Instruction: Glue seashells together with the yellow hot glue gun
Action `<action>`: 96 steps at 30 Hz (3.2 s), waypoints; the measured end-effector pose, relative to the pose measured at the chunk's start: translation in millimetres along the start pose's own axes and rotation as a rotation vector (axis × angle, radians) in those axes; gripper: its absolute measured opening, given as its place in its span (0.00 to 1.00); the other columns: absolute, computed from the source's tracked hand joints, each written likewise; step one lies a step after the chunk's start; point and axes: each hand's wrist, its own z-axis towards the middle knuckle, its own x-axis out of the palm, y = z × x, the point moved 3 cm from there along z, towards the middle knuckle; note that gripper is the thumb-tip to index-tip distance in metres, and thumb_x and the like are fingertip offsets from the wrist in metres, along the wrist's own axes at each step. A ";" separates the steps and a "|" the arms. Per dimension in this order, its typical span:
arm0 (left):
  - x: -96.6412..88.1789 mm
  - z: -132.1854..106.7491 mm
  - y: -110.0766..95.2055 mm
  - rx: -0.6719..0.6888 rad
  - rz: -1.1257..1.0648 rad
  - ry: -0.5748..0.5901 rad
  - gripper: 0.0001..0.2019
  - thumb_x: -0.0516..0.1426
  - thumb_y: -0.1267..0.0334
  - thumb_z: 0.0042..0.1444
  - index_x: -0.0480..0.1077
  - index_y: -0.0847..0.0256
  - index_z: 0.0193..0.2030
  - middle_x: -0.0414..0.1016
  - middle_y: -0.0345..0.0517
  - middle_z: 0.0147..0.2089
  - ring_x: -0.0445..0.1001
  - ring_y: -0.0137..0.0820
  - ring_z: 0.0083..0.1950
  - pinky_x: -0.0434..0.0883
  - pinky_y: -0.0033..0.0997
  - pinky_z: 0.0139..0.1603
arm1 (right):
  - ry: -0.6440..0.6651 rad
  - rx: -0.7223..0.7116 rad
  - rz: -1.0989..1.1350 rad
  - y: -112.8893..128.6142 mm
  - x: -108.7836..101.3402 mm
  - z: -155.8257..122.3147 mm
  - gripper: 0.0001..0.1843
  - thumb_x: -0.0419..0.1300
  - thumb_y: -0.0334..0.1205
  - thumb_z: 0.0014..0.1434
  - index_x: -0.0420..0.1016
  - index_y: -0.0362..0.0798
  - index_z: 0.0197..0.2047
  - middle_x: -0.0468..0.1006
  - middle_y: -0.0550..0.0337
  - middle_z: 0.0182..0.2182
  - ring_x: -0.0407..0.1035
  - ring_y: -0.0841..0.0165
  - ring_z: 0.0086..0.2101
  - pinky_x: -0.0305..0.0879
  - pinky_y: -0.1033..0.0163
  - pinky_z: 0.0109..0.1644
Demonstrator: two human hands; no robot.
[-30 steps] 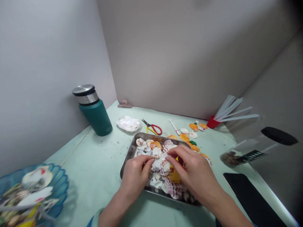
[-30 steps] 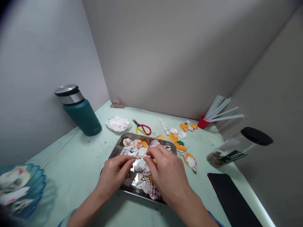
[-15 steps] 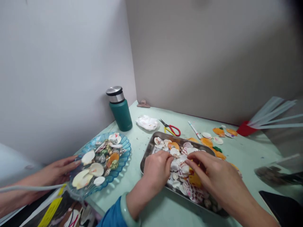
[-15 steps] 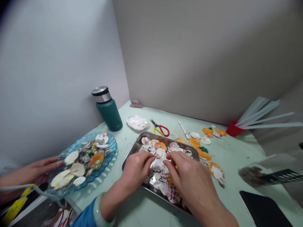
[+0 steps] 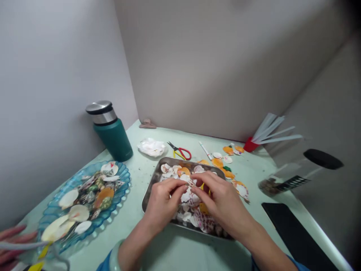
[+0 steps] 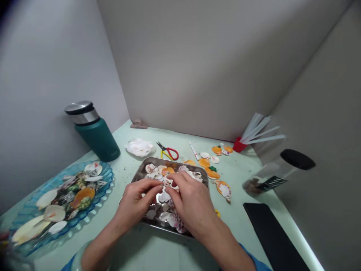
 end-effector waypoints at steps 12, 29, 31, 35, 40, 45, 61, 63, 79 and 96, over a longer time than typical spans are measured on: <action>6.2 -7.4 8.0 0.003 -0.068 -0.082 0.07 0.57 0.65 0.57 0.77 0.61 0.37 0.79 0.45 0.33 0.73 0.27 0.25 0.70 0.25 0.32 | -0.032 0.035 0.163 6.0 5.3 2.0 0.08 0.56 0.28 0.59 0.71 0.47 0.42 0.76 0.58 0.34 0.70 0.68 0.32 0.64 0.64 0.38; 7.0 -10.3 6.9 0.091 -0.080 -0.127 0.07 0.55 0.70 0.57 0.75 0.63 0.37 0.76 0.42 0.27 0.71 0.24 0.23 0.68 0.23 0.31 | -0.057 0.112 0.244 1.7 13.2 0.3 0.06 0.56 0.32 0.61 0.73 0.47 0.39 0.76 0.59 0.34 0.70 0.68 0.35 0.63 0.64 0.41; 7.4 -10.2 7.3 0.079 -0.079 -0.117 0.07 0.55 0.70 0.57 0.75 0.63 0.37 0.76 0.42 0.27 0.71 0.25 0.24 0.67 0.24 0.31 | -0.069 0.108 0.227 2.8 14.7 0.4 0.06 0.55 0.32 0.61 0.73 0.47 0.39 0.76 0.59 0.34 0.70 0.67 0.35 0.63 0.64 0.41; 6.8 -10.4 6.5 0.071 -0.061 -0.110 0.07 0.55 0.69 0.57 0.75 0.63 0.36 0.74 0.41 0.25 0.72 0.27 0.25 0.67 0.25 0.32 | -0.102 0.129 0.210 4.4 18.1 -0.3 0.06 0.55 0.31 0.61 0.74 0.46 0.38 0.77 0.58 0.33 0.71 0.67 0.35 0.64 0.63 0.40; 7.5 -9.2 9.3 -0.046 -0.135 -0.103 0.07 0.56 0.65 0.56 0.76 0.62 0.33 0.76 0.42 0.26 0.72 0.27 0.23 0.68 0.24 0.29 | -0.103 0.103 0.212 4.4 17.9 -2.0 0.07 0.56 0.31 0.61 0.74 0.46 0.42 0.78 0.57 0.36 0.71 0.66 0.37 0.64 0.63 0.42; 8.9 -6.5 15.7 -0.320 -0.344 -0.069 0.11 0.58 0.58 0.54 0.75 0.62 0.29 0.73 0.40 0.19 0.69 0.26 0.20 0.64 0.21 0.23 | -0.115 0.118 0.157 -1.2 9.0 -1.4 0.11 0.59 0.33 0.59 0.73 0.46 0.46 0.77 0.59 0.33 0.70 0.67 0.32 0.64 0.63 0.38; 13.8 -6.6 18.2 -0.337 -0.428 0.021 0.14 0.56 0.55 0.56 0.73 0.63 0.28 0.72 0.39 0.20 0.68 0.24 0.20 0.65 0.22 0.26 | -0.085 -0.079 -0.037 4.7 11.3 -2.0 0.07 0.52 0.33 0.63 0.71 0.48 0.35 0.71 0.58 0.32 0.67 0.67 0.31 0.61 0.64 0.35; 14.2 -7.1 18.4 -0.311 -0.418 0.026 0.14 0.56 0.55 0.57 0.72 0.63 0.27 0.70 0.38 0.19 0.67 0.24 0.20 0.64 0.21 0.25 | -0.058 -0.087 -0.058 5.6 12.1 -1.9 0.08 0.51 0.33 0.64 0.70 0.48 0.35 0.70 0.57 0.32 0.66 0.68 0.30 0.60 0.64 0.34; 12.2 -9.7 13.6 -0.345 -0.684 0.048 0.14 0.62 0.61 0.50 0.70 0.62 0.42 0.70 0.37 0.23 0.70 0.26 0.25 0.67 0.23 0.26 | 0.045 0.334 0.609 4.1 18.7 -1.6 0.06 0.54 0.34 0.60 0.67 0.48 0.31 0.67 0.67 0.25 0.62 0.73 0.26 0.59 0.69 0.29; 15.4 -8.9 24.1 -0.424 -0.912 0.089 0.12 0.61 0.58 0.52 0.70 0.62 0.39 0.70 0.36 0.18 0.68 0.23 0.19 0.62 0.20 0.23 | 0.061 0.035 0.336 9.9 3.6 -2.2 0.19 0.59 0.28 0.58 0.69 0.57 0.51 0.70 0.62 0.40 0.68 0.70 0.33 0.65 0.63 0.40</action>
